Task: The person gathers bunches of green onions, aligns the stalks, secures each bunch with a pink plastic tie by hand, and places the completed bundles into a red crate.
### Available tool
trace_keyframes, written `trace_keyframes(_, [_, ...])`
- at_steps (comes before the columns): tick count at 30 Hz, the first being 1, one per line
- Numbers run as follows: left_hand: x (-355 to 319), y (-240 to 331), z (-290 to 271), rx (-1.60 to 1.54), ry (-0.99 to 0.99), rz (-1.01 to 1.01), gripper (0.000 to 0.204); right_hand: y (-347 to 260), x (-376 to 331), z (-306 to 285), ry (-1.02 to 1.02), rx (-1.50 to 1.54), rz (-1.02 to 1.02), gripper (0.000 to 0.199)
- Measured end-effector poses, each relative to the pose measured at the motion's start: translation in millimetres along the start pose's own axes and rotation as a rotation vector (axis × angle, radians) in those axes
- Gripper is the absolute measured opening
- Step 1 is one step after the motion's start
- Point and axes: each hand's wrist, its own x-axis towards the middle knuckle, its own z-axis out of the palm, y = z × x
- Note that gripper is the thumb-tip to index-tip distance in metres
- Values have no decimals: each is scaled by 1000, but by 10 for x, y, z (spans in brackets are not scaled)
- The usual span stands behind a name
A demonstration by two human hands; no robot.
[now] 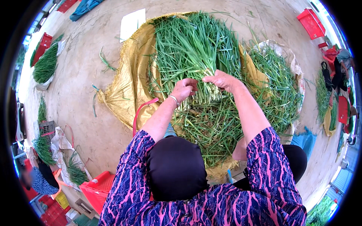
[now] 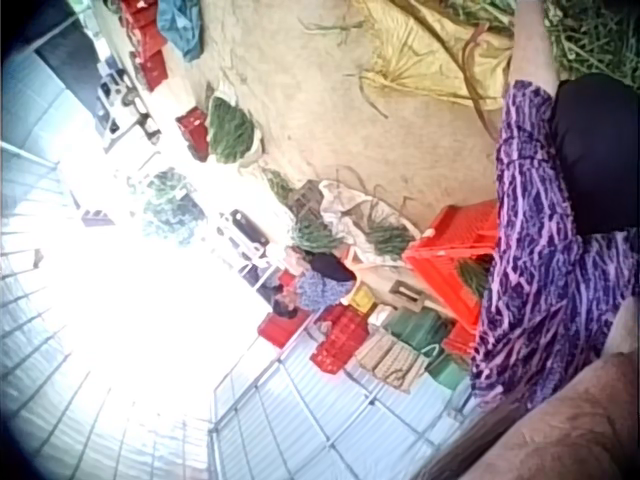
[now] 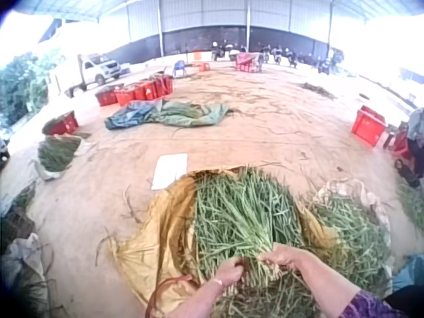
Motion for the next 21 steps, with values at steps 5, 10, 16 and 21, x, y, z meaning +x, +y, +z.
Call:
trace_keyframes(5, [53,-48,81,-123,-90,-40,40,-202,-187,190,86,-222,120,60])
trace_keyframes(10, [91,-26,194,-19,-152,97,37,-282,-155,135,58,-285,184,56])
trace_keyframes(16, [107,-190,170,77,-197,152,50,-34,13,318,202,-249,87,49])
trace_keyframes(21, [24,-199,210,165,-213,175,68,-63,-35,188,204,-378,70,51])
